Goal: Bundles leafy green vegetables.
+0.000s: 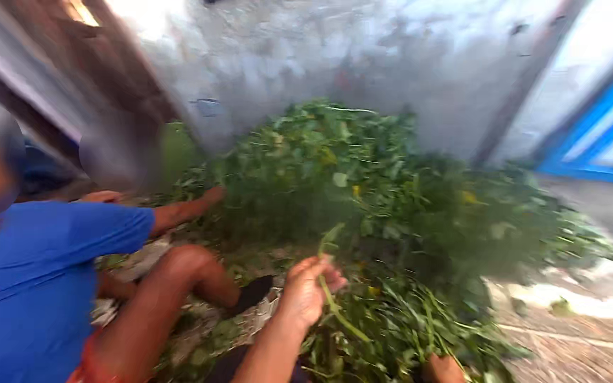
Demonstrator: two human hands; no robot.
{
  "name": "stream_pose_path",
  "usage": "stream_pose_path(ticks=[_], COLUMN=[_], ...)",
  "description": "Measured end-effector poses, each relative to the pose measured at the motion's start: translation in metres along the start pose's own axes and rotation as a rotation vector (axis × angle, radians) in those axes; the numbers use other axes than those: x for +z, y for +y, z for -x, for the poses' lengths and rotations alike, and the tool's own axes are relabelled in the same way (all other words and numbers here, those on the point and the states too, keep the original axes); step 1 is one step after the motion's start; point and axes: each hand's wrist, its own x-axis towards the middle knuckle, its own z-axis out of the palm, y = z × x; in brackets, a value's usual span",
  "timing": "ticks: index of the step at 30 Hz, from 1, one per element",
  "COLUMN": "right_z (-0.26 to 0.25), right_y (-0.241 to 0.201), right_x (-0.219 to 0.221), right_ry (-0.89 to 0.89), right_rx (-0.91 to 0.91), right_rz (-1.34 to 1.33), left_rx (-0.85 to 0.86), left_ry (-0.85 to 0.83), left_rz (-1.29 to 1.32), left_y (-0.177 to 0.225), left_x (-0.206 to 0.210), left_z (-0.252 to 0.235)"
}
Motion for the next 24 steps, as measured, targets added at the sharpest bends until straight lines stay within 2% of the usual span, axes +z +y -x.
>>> stream_pose_path(ticks=[2, 6, 10, 14, 17, 21, 24], right_z=[-0.002, -0.010, -0.027, -0.026, -0.003, 0.052, 0.100], right_y=[-0.001, 0.000, 0.007, 0.004, -0.015, -0.069, -0.101], right_x=[-0.003, 0.000, 0.000, 0.005, -0.005, -0.023, -0.031], right_ry=[-0.043, 0.090, -0.177, -0.113, -0.013, 0.118, 0.168], right_rx=[0.017, 0.068, 0.025, 0.071, -0.048, -0.280, -0.517], right_rz=[-0.007, -0.140, 0.004, -0.243, -0.422, -0.648, -0.652], left_rx=[-0.017, -0.051, -0.049, -0.018, -0.024, -0.052, -0.080], left_ry=[-0.007, -0.011, 0.015, 0.029, -0.007, -0.070, -0.109], left_rz=[0.013, 0.017, 0.016, -0.005, -0.035, -0.079, -0.126], left_y=[-0.004, -0.006, -0.008, -0.010, -0.015, -0.027, -0.037], left_x=[0.000, -0.001, -0.001, -0.001, 0.001, 0.005, 0.009], left_z=[-0.002, -0.005, -0.008, -0.010, -0.009, -0.009, -0.008])
